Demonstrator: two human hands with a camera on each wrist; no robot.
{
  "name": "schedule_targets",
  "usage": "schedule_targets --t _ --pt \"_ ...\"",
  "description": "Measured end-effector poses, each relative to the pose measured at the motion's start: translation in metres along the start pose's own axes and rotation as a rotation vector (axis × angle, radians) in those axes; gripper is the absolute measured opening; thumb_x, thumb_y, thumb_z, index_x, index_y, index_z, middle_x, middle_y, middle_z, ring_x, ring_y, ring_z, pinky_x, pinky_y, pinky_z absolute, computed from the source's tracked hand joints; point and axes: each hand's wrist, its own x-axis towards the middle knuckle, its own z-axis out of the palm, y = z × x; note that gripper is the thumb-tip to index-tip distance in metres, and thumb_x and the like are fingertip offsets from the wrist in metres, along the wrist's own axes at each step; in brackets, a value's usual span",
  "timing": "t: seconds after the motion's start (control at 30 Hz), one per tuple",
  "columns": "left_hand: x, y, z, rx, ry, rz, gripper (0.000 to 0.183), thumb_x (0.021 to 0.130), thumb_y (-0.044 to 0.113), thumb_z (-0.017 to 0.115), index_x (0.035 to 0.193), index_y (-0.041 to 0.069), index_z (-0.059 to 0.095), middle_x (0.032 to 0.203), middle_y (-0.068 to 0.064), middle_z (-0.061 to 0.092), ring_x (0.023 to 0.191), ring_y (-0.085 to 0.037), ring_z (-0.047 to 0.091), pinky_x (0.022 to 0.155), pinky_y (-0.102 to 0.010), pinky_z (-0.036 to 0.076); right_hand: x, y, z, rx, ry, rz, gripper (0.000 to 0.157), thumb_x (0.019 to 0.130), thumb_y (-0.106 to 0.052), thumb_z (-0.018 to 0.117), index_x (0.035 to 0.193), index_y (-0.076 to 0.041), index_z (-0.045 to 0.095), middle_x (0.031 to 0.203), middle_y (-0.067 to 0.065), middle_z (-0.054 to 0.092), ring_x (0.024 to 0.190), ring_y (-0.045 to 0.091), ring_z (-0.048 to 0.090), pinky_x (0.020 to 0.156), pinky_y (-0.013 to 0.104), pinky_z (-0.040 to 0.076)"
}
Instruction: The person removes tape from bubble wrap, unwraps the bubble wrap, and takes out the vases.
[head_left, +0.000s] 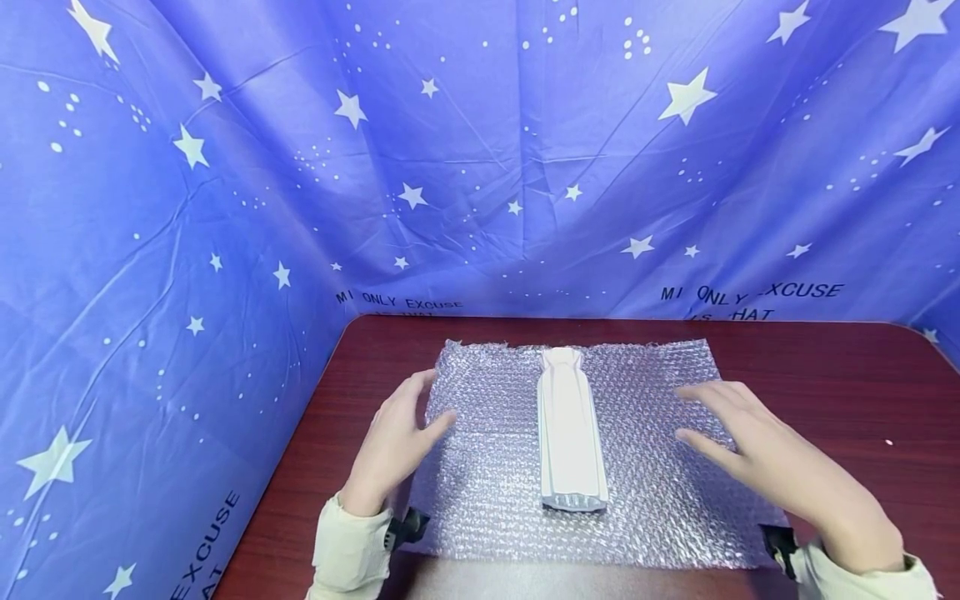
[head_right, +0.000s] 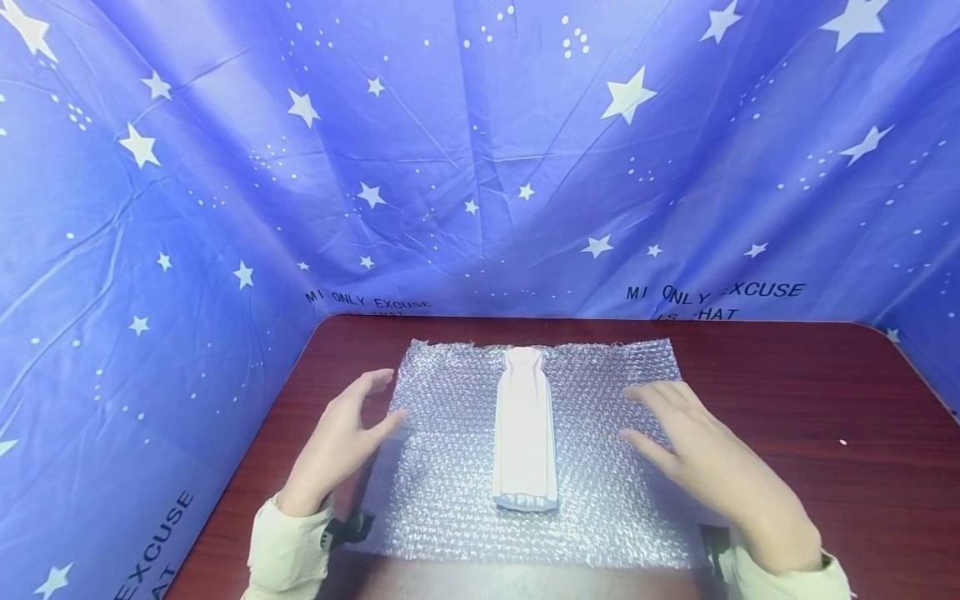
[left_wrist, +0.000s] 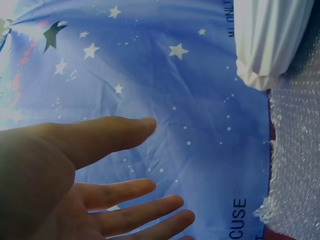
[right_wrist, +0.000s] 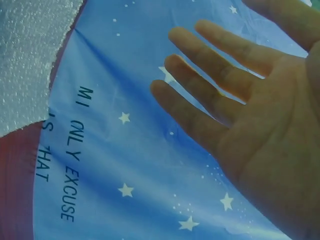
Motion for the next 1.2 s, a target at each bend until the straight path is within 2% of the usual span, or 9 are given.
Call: schedule_targets --t 0.1,0.2,0.27,0.37,0.5,0.77,0.97,1.2 --pt "0.0 0.002 0.004 -0.028 -0.008 -0.006 0.059 0.087 0.029 0.076 0.137 0.005 0.055 0.134 -0.01 0.061 0.123 -0.028 0.058 0.102 -0.048 0.047 0.003 -0.002 0.003 0.018 -0.012 0.009 0.048 0.094 -0.028 0.069 0.134 -0.006 0.054 0.131 0.011 0.057 0.123 0.028 0.048 0.097 0.034 0.04" --pt "0.001 0.004 0.009 -0.051 -0.023 -0.009 0.06 0.088 0.032 0.076 0.137 0.006 0.055 0.135 -0.009 0.06 0.125 -0.026 0.057 0.104 -0.047 0.046 0.006 -0.006 0.006 0.052 -0.038 0.032 0.053 0.094 -0.032 0.068 0.136 -0.003 0.052 0.133 0.015 0.056 0.124 0.031 0.049 0.098 0.047 0.043" --pt "0.001 0.005 0.013 -0.065 -0.035 -0.006 0.059 0.088 0.032 0.075 0.138 0.006 0.054 0.136 -0.008 0.06 0.126 -0.026 0.056 0.105 -0.047 0.045 0.009 -0.009 0.007 0.083 -0.071 0.053 0.056 0.095 -0.034 0.066 0.138 -0.002 0.049 0.136 0.018 0.054 0.127 0.036 0.047 0.098 0.059 0.042" --pt "0.002 0.006 0.018 -0.078 -0.048 -0.001 0.059 0.089 0.033 0.074 0.139 0.007 0.054 0.137 -0.007 0.059 0.127 -0.025 0.055 0.105 -0.047 0.045 0.012 -0.013 0.01 0.125 -0.109 0.076 0.06 0.096 -0.037 0.065 0.14 0.0 0.047 0.139 0.02 0.051 0.13 0.04 0.045 0.102 0.064 0.038" --pt "0.003 0.009 0.023 -0.085 -0.06 0.012 0.059 0.09 0.033 0.073 0.139 0.007 0.054 0.138 -0.008 0.059 0.126 -0.025 0.056 0.105 -0.047 0.046 0.016 -0.018 0.015 0.156 -0.138 0.097 0.063 0.097 -0.04 0.063 0.142 0.0 0.044 0.142 0.02 0.049 0.135 0.043 0.04 0.105 0.067 0.034" --pt "0.005 0.012 0.033 -0.101 -0.081 0.025 0.059 0.091 0.032 0.072 0.139 0.004 0.053 0.137 -0.011 0.06 0.125 -0.027 0.057 0.103 -0.049 0.047 0.023 -0.023 0.025 0.181 -0.169 0.086 0.067 0.097 -0.042 0.061 0.145 0.001 0.041 0.144 0.023 0.047 0.138 0.048 0.035 0.108 0.069 0.03" --pt "0.007 0.015 0.041 -0.107 -0.094 0.046 0.057 0.092 0.032 0.071 0.139 0.006 0.053 0.137 -0.01 0.059 0.124 -0.027 0.056 0.103 -0.048 0.046 0.03 -0.026 0.037 0.181 -0.184 0.073 0.069 0.098 -0.044 0.058 0.145 0.002 0.04 0.145 0.024 0.046 0.137 0.046 0.038 0.11 0.066 0.03" --pt "0.01 0.017 0.05 -0.135 -0.12 0.037 0.056 0.093 0.032 0.069 0.139 0.004 0.052 0.137 -0.013 0.059 0.125 -0.029 0.055 0.106 -0.05 0.044 0.034 -0.026 0.049 0.174 -0.21 0.079 0.072 0.099 -0.046 0.056 0.148 0.003 0.036 0.147 0.025 0.044 0.135 0.046 0.041 0.109 0.064 0.033"
